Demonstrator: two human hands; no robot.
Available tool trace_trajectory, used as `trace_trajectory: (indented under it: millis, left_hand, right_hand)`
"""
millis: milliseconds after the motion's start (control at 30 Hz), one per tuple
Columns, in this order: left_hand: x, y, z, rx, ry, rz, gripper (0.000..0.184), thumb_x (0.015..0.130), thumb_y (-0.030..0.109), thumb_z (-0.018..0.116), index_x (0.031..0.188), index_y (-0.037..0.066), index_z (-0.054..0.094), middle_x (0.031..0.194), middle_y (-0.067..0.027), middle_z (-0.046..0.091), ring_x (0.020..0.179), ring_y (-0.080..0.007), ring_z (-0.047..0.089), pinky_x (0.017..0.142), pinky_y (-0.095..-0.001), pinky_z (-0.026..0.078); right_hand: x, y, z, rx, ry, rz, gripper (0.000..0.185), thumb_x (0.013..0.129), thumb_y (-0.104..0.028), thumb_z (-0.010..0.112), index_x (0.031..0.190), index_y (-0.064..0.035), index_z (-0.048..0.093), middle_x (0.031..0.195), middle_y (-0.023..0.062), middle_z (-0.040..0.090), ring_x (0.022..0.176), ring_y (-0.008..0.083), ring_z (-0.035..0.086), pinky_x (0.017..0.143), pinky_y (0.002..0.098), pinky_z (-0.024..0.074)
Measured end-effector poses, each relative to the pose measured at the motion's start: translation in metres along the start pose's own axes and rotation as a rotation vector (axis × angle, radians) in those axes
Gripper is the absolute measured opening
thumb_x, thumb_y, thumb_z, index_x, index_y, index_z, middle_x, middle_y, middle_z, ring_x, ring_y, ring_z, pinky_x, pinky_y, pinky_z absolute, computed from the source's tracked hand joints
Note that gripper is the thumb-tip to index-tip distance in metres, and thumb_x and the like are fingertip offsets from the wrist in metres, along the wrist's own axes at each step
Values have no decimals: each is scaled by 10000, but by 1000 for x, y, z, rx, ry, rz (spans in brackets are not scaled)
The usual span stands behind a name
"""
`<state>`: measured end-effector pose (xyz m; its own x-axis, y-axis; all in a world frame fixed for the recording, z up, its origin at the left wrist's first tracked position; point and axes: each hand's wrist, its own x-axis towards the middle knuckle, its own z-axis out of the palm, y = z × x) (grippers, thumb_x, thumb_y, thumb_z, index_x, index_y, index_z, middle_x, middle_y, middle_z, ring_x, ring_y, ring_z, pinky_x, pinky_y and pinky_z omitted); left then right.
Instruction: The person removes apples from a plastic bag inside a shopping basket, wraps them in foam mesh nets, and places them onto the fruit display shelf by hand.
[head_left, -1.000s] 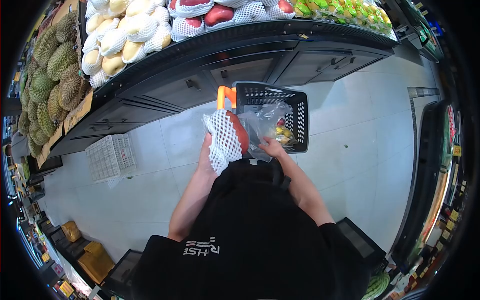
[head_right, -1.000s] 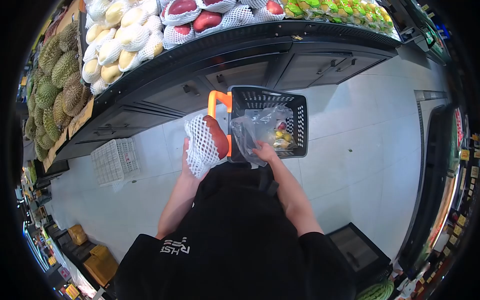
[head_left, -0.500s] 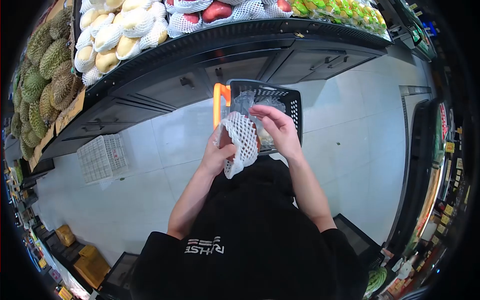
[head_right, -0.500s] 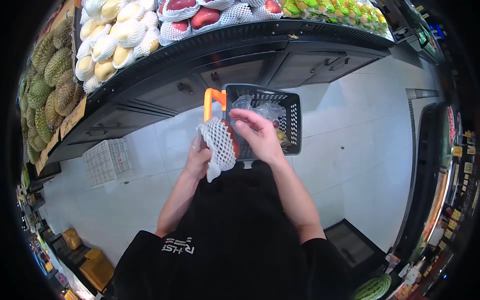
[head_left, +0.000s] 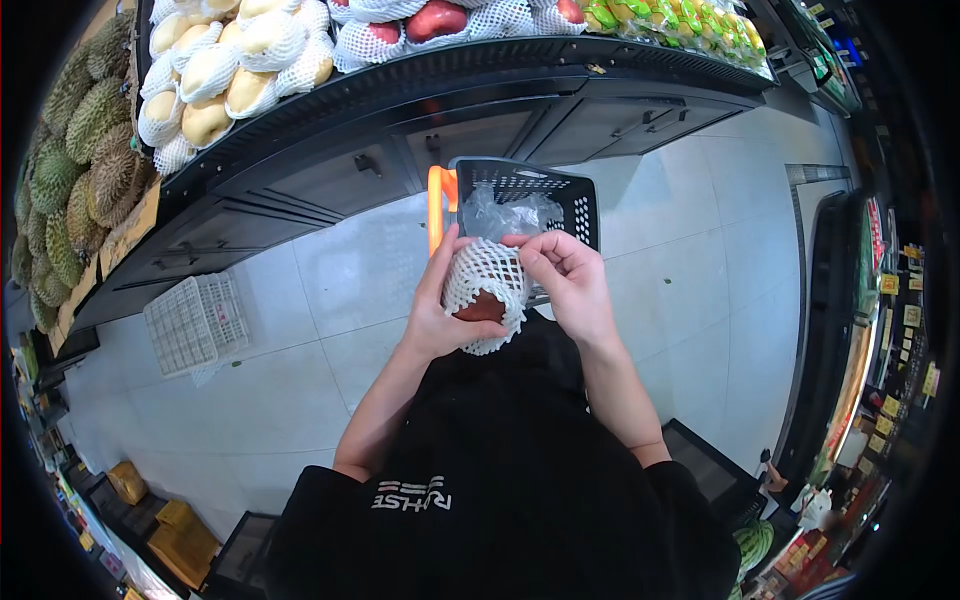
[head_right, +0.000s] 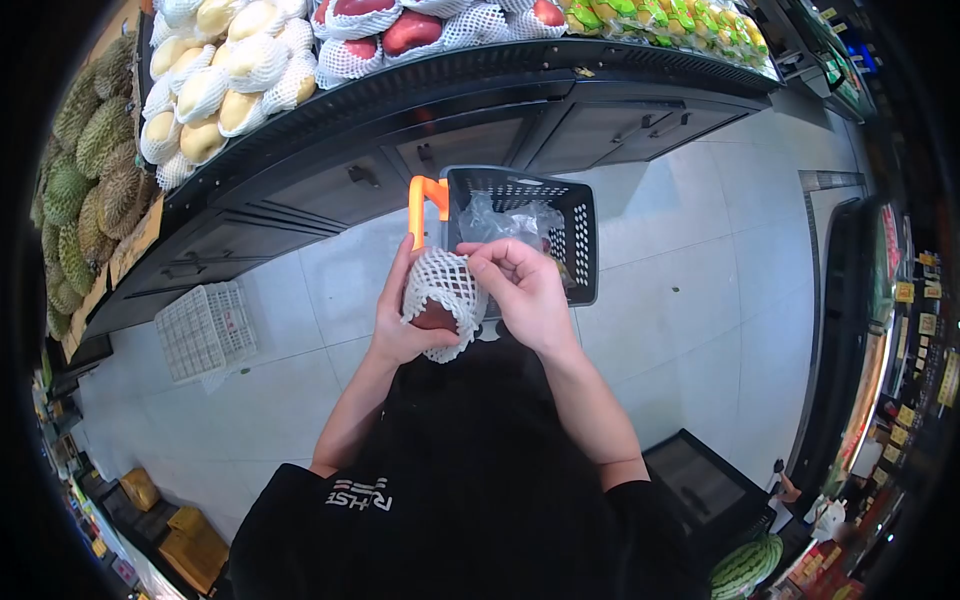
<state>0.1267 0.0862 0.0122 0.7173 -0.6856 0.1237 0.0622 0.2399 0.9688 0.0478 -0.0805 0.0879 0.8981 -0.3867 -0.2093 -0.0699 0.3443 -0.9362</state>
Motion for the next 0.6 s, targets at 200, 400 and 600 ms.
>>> trace_trajectory:
  millis: [200, 400, 600]
  left_hand:
    - [-1, 0, 0, -180, -69, -13, 1312, 497, 251, 971, 1514, -18, 188, 1444, -177, 409, 1297, -258, 459, 1090, -383, 355]
    - [-12, 12, 10, -196, -69, -110, 1161, 579, 232, 932, 1499, -2, 266, 1405, -142, 467, 1264, -215, 483, 1075, -354, 368]
    - [-28, 7, 41, -687, -54, -475, 872, 757, 483, 789, 1399, 32, 408, 1253, -99, 577, 1114, -214, 600, 965, -357, 489]
  right_hand:
    - [-4, 3, -7, 49, 57, 138, 111, 971, -76, 567, 973, 29, 606, 893, 59, 687, 784, 61, 615, 704, 213, 493]
    - [-13, 6, -6, -94, 89, 55, 81, 960, -69, 584, 936, 2, 613, 809, -3, 651, 701, 41, 580, 650, 183, 463]
    - [-38, -5, -28, -791, -112, -607, 333, 857, 99, 519, 1177, 53, 601, 1280, 221, 588, 1253, 352, 535, 1050, 393, 413]
